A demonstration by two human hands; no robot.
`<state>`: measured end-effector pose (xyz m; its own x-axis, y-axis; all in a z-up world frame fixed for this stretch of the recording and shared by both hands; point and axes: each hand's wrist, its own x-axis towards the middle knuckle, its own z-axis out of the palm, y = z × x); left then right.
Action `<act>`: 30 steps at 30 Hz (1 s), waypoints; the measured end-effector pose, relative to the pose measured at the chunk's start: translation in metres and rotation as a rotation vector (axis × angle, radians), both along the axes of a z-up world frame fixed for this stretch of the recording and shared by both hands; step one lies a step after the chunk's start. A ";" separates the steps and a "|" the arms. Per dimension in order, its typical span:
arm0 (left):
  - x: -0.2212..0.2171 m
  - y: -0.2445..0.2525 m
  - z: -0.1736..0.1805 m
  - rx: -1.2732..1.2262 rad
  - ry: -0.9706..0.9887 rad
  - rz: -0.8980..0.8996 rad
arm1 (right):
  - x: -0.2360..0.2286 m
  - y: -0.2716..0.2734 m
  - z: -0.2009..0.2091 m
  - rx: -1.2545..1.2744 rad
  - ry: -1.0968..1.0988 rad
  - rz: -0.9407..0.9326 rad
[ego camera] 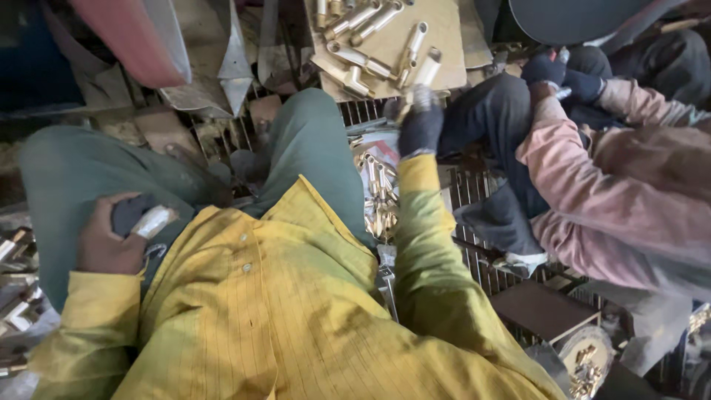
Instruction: The person sits on the floor and repeatedly picks up brass-colored metal parts, pressing them against a rotating grinding wheel to smooth the surfaces. After each part is worked, it is placed on a nearby wooden board.
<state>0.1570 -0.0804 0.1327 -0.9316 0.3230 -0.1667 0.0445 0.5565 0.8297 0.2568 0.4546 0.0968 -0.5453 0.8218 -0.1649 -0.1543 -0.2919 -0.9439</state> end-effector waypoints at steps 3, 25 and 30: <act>0.003 0.000 -0.005 -0.027 -0.006 0.003 | -0.009 0.063 -0.028 -0.005 -0.045 -0.064; 0.000 0.004 -0.010 0.018 -0.007 0.027 | -0.033 0.039 -0.028 0.635 -0.444 -0.173; -0.012 0.015 -0.005 0.181 -0.035 -0.045 | -0.040 -0.121 0.054 0.495 -0.142 0.590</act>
